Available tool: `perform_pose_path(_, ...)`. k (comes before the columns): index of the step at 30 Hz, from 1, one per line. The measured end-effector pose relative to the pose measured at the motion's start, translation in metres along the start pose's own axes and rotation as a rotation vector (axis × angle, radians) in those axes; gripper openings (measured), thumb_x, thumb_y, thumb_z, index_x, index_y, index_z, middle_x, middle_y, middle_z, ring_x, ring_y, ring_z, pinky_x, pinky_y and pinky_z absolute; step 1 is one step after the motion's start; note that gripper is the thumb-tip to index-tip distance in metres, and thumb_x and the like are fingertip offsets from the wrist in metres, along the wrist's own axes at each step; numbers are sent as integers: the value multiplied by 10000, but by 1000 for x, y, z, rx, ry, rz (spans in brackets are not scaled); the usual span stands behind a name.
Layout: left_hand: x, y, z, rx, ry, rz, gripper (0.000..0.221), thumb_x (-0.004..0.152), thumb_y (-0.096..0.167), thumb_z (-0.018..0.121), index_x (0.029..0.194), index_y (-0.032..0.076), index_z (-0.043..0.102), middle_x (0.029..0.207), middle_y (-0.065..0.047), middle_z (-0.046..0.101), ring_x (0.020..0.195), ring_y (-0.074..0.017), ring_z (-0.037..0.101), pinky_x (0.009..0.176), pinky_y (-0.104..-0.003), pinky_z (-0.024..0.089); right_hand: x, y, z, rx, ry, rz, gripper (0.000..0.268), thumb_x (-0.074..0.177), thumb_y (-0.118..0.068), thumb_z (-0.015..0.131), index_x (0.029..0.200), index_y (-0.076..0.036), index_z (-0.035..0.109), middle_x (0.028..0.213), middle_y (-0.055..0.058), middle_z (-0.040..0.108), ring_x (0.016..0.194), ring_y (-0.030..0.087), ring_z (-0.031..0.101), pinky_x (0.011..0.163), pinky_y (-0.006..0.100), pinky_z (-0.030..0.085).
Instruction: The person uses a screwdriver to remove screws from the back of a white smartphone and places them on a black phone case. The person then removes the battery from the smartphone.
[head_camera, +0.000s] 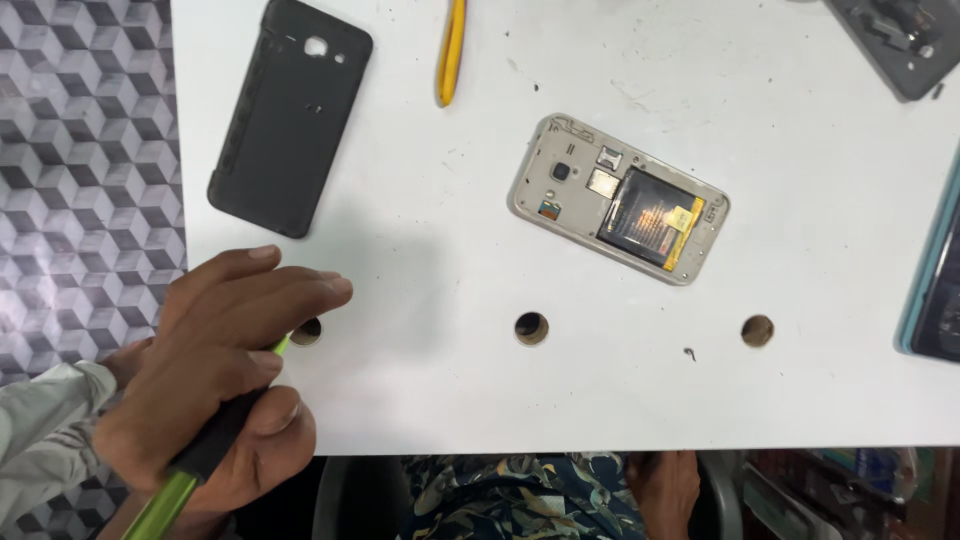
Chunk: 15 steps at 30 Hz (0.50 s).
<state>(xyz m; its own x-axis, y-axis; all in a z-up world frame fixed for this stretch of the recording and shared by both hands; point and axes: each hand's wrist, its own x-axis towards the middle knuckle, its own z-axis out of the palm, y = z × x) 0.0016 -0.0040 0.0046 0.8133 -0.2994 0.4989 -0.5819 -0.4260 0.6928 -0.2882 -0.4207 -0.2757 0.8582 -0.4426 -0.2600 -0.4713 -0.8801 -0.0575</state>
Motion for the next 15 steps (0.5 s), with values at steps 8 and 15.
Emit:
perform_pose_path(8,-17,2,-1,-15,51,-26,303,1139,291,497,932,70,475,1111,-237,718,1069,-326,755,1089,-494,513,25,-25,-23,207,-184,362,756,726,-312,906,1286,55,556,1120,328,638,1011,490,665,829,555,567)
perform_pose_path(15,-9,5,2,-21,56,-10,268,1145,303,498,1031,64,457,1099,-239,717,1077,-336,758,1094,-503,517,10,16,20,-19,-251,93,256,951,-222,637,951,24,708,704,210,726,583,363,730,562,442,616)
